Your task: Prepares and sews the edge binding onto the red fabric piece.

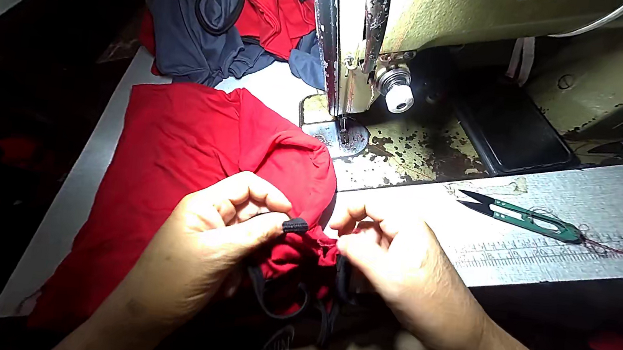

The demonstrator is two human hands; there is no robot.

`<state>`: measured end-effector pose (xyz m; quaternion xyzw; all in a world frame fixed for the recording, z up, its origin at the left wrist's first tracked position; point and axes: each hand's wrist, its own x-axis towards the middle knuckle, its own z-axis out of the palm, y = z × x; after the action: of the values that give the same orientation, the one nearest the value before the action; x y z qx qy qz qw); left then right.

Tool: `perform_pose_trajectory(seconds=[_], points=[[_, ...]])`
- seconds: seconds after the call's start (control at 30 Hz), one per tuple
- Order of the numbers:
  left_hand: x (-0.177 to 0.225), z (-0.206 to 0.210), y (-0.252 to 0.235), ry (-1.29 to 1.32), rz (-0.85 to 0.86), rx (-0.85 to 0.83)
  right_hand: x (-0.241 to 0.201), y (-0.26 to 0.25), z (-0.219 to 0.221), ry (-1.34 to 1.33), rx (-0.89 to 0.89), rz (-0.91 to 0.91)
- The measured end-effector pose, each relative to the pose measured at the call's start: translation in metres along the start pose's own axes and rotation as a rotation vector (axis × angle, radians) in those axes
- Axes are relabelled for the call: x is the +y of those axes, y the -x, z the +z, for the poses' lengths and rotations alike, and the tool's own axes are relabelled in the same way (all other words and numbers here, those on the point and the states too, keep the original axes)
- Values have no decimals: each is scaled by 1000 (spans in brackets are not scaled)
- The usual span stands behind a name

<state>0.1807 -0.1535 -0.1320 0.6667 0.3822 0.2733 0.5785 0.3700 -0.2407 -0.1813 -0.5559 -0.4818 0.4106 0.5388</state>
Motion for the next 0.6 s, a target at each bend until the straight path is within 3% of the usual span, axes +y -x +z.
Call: perform_pose_trajectory(seconds=[0.13,0.33,0.47,0.6], points=[[0,-7,-2,-28,61,-45,3,0,5,159,-35,-7],[2,-15,-3,36,-25,-55,0,-3,5,-234,-110,83],[-12,-13,-6,-29,141,-276,5,-4,7,-213,-118,83],[-11,-8,-4,-279,284,-250,5,-5,6,-179,-107,84]])
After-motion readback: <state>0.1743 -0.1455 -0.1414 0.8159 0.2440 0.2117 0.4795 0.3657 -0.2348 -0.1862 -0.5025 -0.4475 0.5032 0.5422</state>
